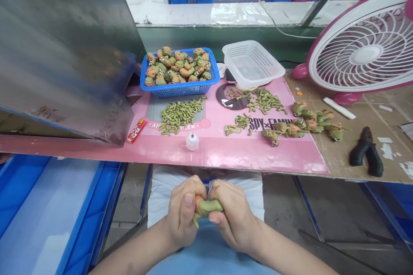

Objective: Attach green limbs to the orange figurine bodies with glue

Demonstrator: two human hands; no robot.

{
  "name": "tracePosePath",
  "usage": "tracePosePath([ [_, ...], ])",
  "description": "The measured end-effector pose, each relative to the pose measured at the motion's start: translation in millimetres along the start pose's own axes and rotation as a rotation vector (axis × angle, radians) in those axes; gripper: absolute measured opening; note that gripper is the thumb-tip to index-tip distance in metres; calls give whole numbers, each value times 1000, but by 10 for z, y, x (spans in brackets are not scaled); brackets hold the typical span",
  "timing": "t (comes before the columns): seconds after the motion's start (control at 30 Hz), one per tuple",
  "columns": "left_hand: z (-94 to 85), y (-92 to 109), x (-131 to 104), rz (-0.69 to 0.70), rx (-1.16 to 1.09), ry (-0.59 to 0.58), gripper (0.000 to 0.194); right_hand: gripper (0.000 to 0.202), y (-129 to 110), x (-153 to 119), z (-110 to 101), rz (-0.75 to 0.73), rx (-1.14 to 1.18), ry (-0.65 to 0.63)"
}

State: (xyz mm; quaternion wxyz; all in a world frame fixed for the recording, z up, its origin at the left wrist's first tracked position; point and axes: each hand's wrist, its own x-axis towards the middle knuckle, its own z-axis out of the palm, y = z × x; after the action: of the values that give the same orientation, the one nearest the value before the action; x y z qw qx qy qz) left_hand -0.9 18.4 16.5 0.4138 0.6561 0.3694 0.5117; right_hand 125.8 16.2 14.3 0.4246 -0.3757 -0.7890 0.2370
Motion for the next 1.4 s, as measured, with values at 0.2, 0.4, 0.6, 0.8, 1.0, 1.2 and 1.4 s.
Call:
tracePosePath([
  [0.2, 2, -14, -3, 4, -21, 0, 41, 46, -6, -6, 6, -10, -10, -4],
  [0.4, 7, -49, -16, -2, -50, -10, 40, 46, -7, -7, 2, -19, -28, -7],
  [0.6, -5, -2, 34, -53, -97, -38, 44, 45, 13, -12, -4, -50, -63, 20],
  [0.8, -17, -9, 47, -64, -155, -59, 53, 47, 15, -18, 2, -71, -90, 38],
  [1.0, 3, -50, 6, -38, -177, -20, 45, 49, 1, -18, 20, -84, -100, 21],
  [1.2, 23, -45, 6, -204, -254, 47, 45, 48, 7, -7, 4, -31, -50, 21],
  [1.4, 29, -99, -3, -531, -469, 63, 39, 43, 33, 29, 77, 614, 571, -44],
])
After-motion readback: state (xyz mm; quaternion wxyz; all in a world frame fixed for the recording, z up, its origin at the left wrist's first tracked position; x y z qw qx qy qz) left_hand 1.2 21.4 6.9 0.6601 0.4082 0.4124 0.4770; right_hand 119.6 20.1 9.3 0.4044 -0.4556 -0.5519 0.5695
